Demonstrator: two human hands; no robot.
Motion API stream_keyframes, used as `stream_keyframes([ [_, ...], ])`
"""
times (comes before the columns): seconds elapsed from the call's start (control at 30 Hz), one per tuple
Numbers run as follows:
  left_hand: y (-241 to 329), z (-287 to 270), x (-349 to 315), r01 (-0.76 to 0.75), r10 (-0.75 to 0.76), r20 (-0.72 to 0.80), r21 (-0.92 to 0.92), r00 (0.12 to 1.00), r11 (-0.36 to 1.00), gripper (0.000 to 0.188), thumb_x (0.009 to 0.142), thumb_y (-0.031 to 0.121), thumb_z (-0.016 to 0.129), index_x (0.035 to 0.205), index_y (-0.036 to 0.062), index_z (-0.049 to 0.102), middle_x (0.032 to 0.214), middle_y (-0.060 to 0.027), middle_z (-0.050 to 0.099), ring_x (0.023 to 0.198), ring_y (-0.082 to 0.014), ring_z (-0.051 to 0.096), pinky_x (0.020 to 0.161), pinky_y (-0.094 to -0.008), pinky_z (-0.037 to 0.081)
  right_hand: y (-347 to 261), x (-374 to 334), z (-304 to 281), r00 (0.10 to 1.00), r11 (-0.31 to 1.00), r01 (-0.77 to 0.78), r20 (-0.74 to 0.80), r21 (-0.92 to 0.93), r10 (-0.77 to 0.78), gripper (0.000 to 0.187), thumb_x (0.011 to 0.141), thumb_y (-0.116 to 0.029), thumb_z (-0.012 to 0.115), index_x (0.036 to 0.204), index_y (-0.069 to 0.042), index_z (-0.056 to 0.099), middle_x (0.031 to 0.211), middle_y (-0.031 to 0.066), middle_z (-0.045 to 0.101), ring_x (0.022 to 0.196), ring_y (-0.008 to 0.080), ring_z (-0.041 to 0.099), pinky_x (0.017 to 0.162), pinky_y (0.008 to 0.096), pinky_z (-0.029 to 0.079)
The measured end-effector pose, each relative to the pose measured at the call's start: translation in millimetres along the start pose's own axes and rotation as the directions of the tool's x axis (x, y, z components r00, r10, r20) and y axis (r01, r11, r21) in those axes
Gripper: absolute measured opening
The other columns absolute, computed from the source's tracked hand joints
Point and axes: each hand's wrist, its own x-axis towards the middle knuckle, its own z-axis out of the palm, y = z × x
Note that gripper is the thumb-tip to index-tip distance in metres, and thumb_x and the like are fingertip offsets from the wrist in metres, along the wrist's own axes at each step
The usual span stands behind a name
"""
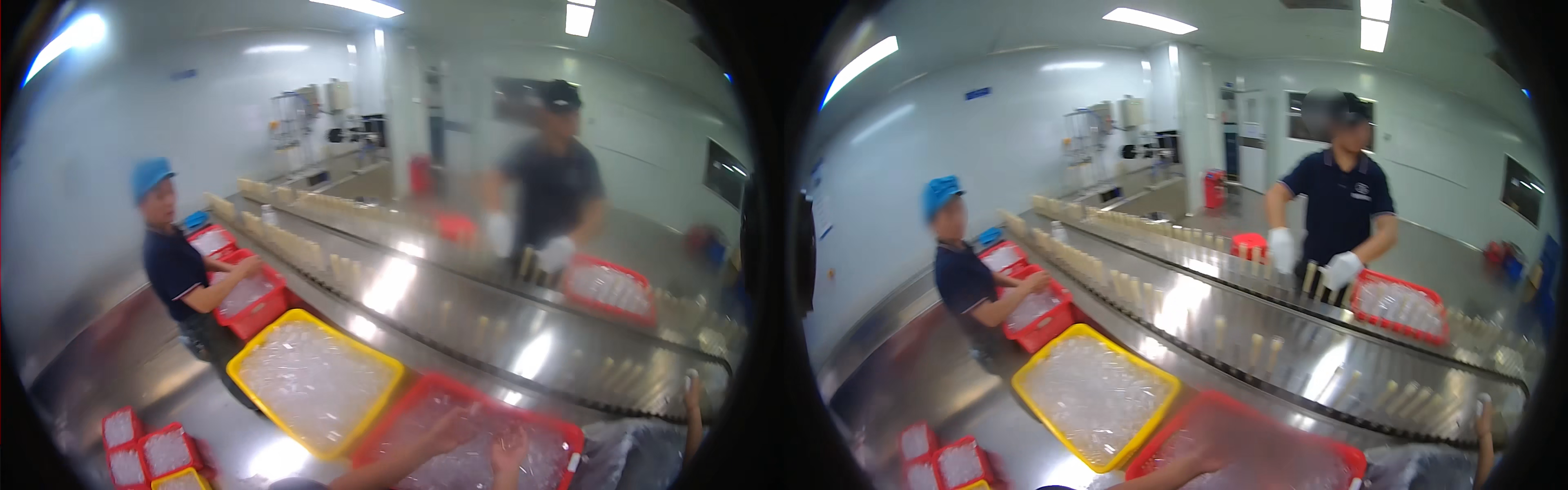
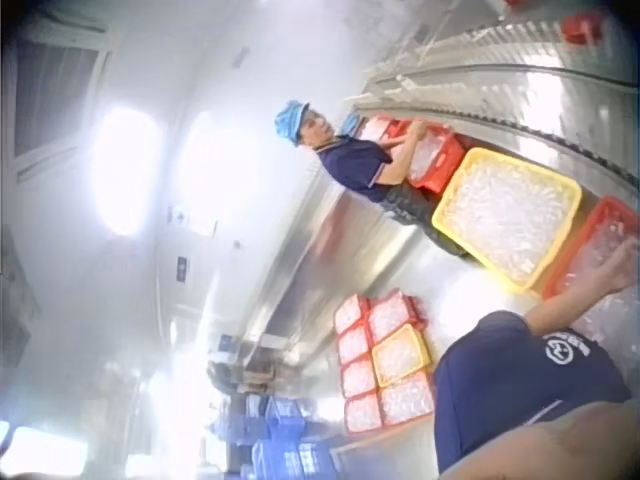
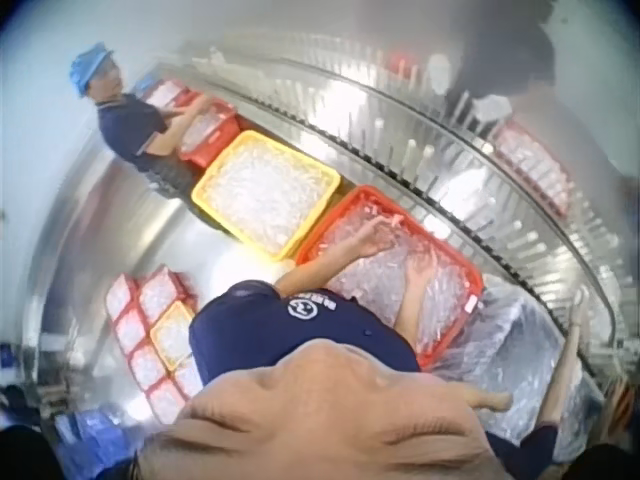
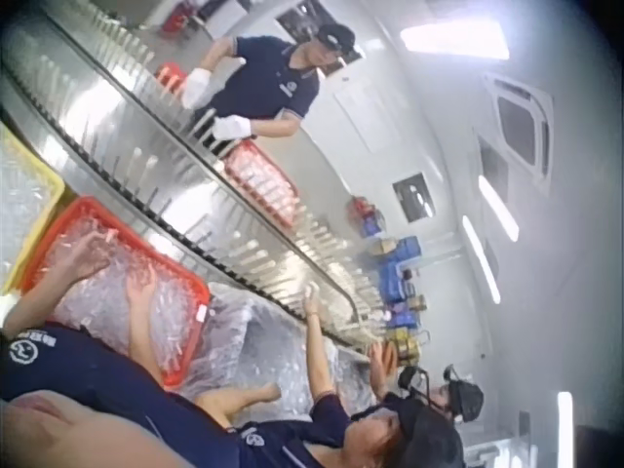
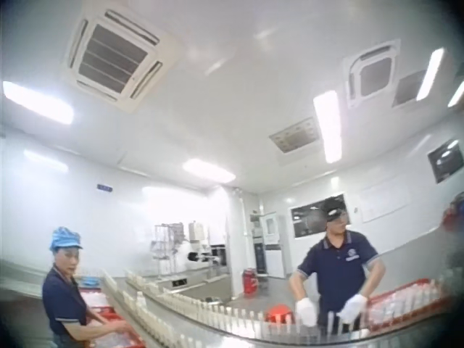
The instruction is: The person picks transparent plastic tubes from a tray and places them onto pins on a conveyor line by hand.
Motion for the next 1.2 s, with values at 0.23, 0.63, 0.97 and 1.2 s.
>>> stream_keyframes([
  [0.23,-52.0,-35.0,9.1,0.137,-0.046,-0.337,0.25,0.94,0.959,0.035,0.083,0.026,0.047,0.117,0.02,0.045,0.101,0.002,0.051,0.088,-0.0096,0.049,0.075,-0.025,0.04,6.3,-10.1,14.5,0.966,0.97,-0.222,-0.154,-0.099,0.206,0.02,0.079,-0.007,0.05,0.098,-0.001,0.055,0.089,0.0085,0.058,0.083,0.0199,0.055,0.076,0.0299,0.044],
  [0.63,-48.7,-66.0,-6.9,0.057,0.136,-0.179,0.782,0.974,0.621,0.038,0.084,0.027,0.049,0.117,0.009,0.043,0.115,-0.002,0.046,0.105,-0.0124,0.044,0.08,-0.0308,0.041,48.0,-15.9,-4.2,0.995,0.859,-0.059,0.035,-0.509,0.09,0.029,0.076,-0.004,0.049,0.105,-0.002,0.048,0.102,0.0078,0.053,0.091,0.0185,0.053,0.08,0.0281,0.043],
  [0.97,147.1,-9.9,39.6,-0.227,0.788,-0.118,0.923,0.604,0.312,0.036,0.082,0.025,0.054,0.112,0.0099,0.043,0.084,-0.0018,0.053,0.063,-0.01,0.05,0.053,-0.0231,0.043,35.5,-29.5,-13.4,0.951,0.938,-0.296,-0.147,-0.181,0.272,0.03,0.077,-0.001,0.05,0.106,-0.007,0.048,0.105,0.0071,0.052,0.096,0.0196,0.05,0.084,0.028,0.042],
  [1.2,212.1,8.7,116.2,0.055,0.719,0.499,0.803,0.484,-0.594,0.027,0.077,0.011,0.058,0.104,0.0106,0.057,0.085,-0.0079,0.061,0.064,-0.0153,0.054,0.062,-0.0245,0.044,8.0,-41.6,-22.7,0.943,0.958,-0.27,-0.228,-0.093,0.243,0.032,0.078,0.0,0.051,0.107,-0.01,0.047,0.107,0.0066,0.051,0.1,0.0203,0.048,0.086,0.0279,0.041],
])
